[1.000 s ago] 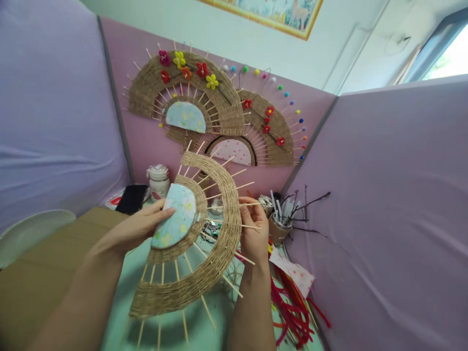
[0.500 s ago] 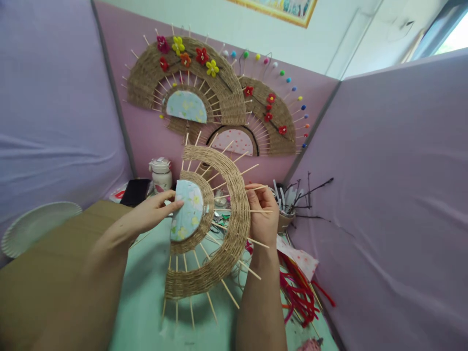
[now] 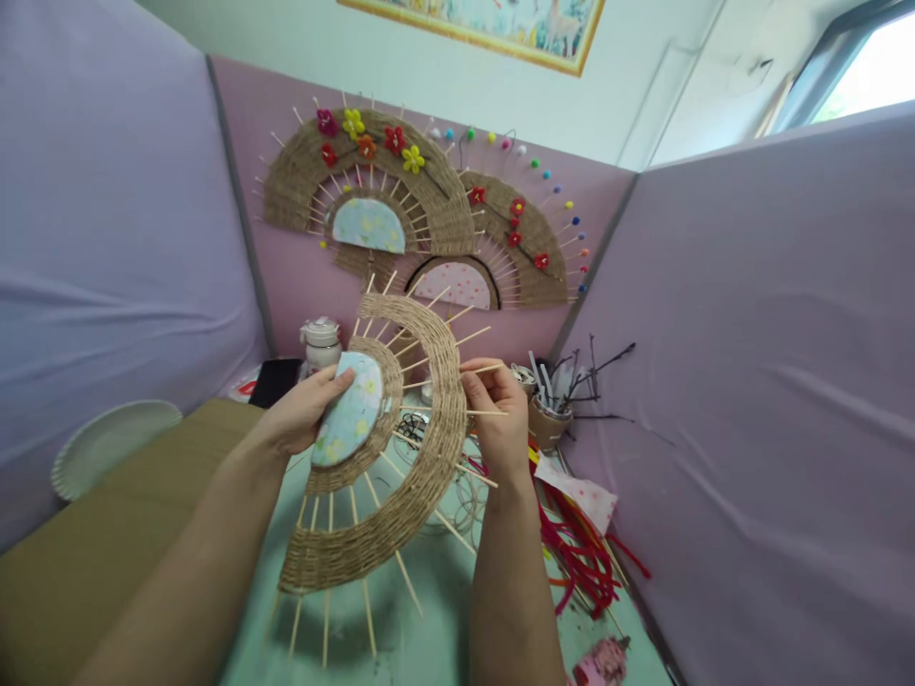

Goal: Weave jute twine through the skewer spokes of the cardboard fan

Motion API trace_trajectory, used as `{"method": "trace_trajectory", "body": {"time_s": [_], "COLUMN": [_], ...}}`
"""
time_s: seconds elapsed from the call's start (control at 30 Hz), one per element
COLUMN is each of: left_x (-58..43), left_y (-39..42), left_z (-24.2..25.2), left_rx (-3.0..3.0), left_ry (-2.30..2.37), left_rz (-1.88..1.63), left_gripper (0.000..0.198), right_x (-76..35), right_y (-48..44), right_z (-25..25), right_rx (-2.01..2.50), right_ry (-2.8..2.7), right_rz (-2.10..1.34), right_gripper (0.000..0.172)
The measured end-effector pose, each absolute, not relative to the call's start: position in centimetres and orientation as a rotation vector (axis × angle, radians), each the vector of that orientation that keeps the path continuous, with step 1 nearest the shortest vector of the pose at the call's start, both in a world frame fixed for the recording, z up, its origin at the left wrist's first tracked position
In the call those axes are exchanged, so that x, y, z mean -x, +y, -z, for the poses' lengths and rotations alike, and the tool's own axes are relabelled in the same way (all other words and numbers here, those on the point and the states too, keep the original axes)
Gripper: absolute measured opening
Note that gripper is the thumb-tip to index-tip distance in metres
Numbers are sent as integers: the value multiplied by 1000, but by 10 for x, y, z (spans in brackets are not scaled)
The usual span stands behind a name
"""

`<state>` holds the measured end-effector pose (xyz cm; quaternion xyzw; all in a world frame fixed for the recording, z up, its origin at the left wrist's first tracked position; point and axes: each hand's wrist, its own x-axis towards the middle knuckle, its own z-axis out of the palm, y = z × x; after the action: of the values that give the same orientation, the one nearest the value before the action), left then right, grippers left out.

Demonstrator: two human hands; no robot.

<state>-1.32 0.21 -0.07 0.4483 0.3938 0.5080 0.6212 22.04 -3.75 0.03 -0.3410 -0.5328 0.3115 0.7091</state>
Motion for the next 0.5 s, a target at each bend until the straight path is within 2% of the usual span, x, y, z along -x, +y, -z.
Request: {"method": "trace_trajectory", "body": {"time_s": [0.13,0.3,0.5], "left_x": [23,24,17], "left_y": [-3,-14,-17], "left_z": [5,9,10], "left_rx": [-994,-939,-970], "left_ry": [894,870,862], "left_rz": [-1090,-952,-892], "left_gripper": [21,23,26], "right_x": [-230,-247,-271], "right_y": [-48,-61,-69], "right_z": [-5,-6,-2], "right_rx": [717,606,614], "right_ry": [-1245,-1325,-1414], "right_rz": [-896,-1122,-1037], "right_gripper": [16,27,27]}}
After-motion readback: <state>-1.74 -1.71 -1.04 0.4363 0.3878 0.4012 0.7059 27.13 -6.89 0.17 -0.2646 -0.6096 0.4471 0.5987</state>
